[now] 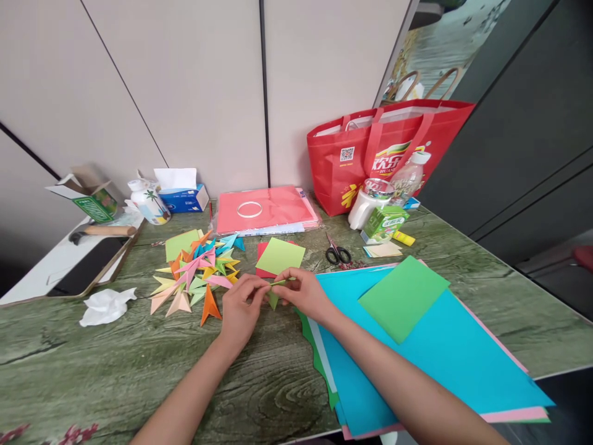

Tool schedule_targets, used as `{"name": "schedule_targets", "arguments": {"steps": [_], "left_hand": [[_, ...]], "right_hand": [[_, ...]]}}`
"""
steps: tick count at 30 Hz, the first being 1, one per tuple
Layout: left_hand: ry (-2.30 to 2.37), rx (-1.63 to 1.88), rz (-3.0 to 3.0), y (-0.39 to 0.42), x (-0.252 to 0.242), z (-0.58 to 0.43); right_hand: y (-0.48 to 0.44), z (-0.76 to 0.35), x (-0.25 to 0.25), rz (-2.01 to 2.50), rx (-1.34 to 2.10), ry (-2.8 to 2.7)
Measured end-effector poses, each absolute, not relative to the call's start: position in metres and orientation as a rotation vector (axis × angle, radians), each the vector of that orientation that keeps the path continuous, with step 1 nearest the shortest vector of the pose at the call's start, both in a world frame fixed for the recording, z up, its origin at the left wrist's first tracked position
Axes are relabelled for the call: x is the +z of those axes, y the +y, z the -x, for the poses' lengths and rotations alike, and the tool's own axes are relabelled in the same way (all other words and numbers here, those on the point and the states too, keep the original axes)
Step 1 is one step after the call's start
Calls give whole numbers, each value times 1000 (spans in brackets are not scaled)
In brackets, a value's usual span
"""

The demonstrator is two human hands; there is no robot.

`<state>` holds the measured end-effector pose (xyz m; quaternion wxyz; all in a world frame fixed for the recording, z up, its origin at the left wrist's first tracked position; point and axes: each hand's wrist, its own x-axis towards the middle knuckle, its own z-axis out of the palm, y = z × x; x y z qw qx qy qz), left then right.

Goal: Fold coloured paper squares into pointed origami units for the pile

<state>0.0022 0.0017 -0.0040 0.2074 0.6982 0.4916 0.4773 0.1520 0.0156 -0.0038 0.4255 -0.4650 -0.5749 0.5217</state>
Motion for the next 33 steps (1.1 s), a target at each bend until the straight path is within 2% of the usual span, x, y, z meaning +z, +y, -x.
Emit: {"name": "schedule_targets", "arguments": {"steps": [3,9,13,22,28,33], "left_hand": [[1360,1397,-2003,2,-2,-2],[1281,1438,-2023,-1,0,-6],[1231,1516,-1634,-3,0,-10],[1101,1264,-1072,1,3,-12],[1125,1237,-1032,3,0,-11],[1148,1193,-1105,3,-1,-11]], "right_hand": [[17,-153,-1,1016,1505,-1270],[21,-154,-4,1034,1379,-1126],[21,-152,-5,996,1317,-1121],[18,-150,-3,968,1254,-1167],[21,-153,-4,951,1478,-1126],[22,-153,-6,987,1435,-1151]]}}
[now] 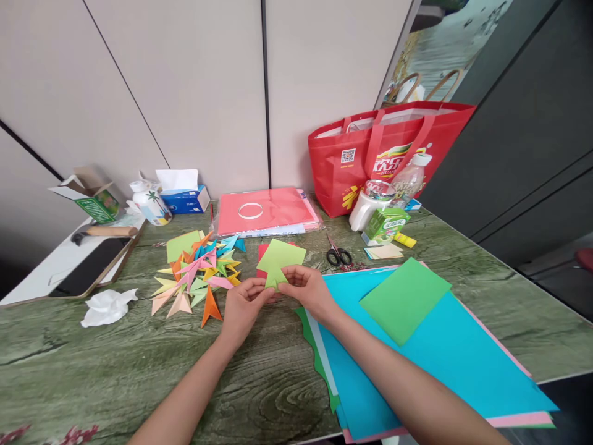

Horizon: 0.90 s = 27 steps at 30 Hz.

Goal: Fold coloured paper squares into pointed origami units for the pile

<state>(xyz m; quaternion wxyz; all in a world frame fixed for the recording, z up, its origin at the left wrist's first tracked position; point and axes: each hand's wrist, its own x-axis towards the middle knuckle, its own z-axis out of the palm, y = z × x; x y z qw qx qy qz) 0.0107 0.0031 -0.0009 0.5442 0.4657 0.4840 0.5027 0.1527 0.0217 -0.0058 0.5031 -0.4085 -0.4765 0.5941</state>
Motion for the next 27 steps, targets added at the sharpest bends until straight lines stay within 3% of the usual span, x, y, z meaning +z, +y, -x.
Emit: {"name": "schedule_targets", "arguments": {"steps": [7,27], "left_hand": [[1136,1193,-1067,4,-2,-8],[1117,1240,-1073,6,-5,-5]], "right_hand": [[17,-148,-7,986,1312,-1276],[18,-153,-8,998,1588,-1168]]}}
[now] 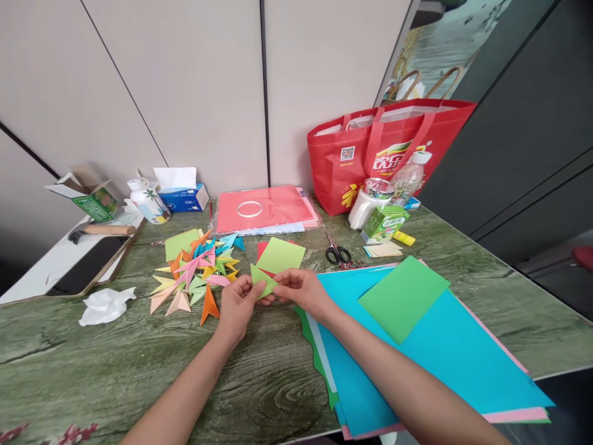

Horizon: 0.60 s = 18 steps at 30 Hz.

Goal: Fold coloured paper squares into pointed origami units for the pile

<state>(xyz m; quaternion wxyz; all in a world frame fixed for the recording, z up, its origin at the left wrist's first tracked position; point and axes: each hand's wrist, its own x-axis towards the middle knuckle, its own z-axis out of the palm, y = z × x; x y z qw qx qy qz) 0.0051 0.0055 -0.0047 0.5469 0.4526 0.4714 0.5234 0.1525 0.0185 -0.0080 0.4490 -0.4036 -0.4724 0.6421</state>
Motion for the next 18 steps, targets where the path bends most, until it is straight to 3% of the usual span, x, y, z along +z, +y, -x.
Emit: {"name": "schedule_targets", "arguments": {"steps": [12,18], "left_hand": [[1068,1299,-1010,5,2,-7],[1115,1252,-1043,3,3,-8]], "right_hand": [[18,-154,-3,997,1709,-995],[18,-154,-3,1063,1608,-1030]]}}
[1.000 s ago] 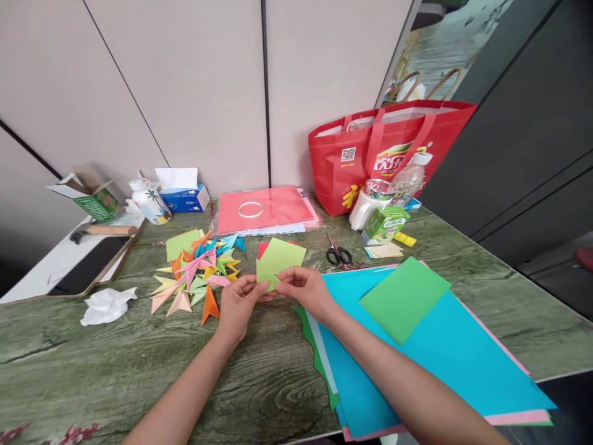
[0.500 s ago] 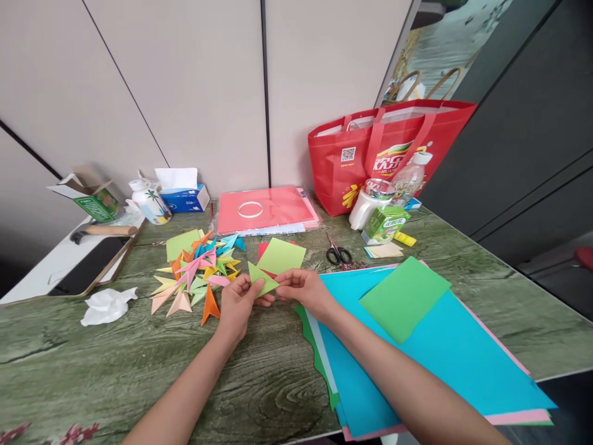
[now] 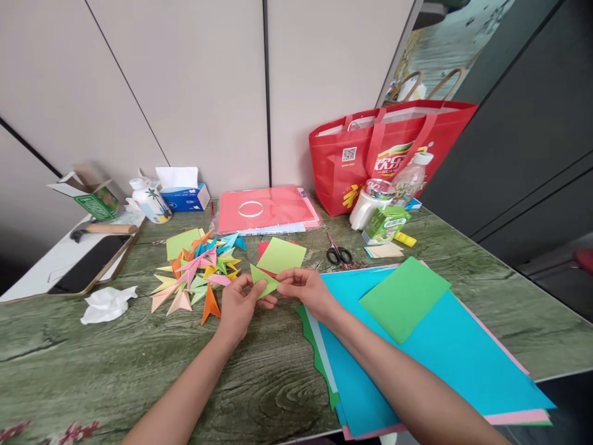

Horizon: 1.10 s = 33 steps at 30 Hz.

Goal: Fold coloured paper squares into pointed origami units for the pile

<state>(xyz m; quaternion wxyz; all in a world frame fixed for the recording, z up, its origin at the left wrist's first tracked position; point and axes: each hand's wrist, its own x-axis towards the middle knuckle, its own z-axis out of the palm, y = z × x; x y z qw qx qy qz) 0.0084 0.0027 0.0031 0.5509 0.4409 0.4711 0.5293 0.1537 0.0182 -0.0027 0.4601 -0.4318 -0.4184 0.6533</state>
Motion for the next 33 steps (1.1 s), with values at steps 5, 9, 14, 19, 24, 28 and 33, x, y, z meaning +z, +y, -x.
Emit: {"name": "schedule_targets", "arguments": {"steps": [5,9,14,19,24,28,33], "left_hand": [[1095,1203,-1023,4,5,-8],[1045,1141,-1010,6,4,-6],[1048,1069,-994,7,6,-2],[978,1056,-928,8,11,-1],[1020,1089,-820,10,11,0],[1044,1097,-800,9,10,0],[1043,1035,-875,6,12,-4]], "right_hand": [[18,-152,-4,1070,1631,-981],[19,-152,-4,1068,1663,-940],[20,-154,-5,1082,1687,-964],[20,-155,-7,1088,1700,-990],[21,-157,-8,1023,1778,-1026],[21,-157,-5,1037,1862,-943],[21,-158,-4,1107,1946,-951]]}}
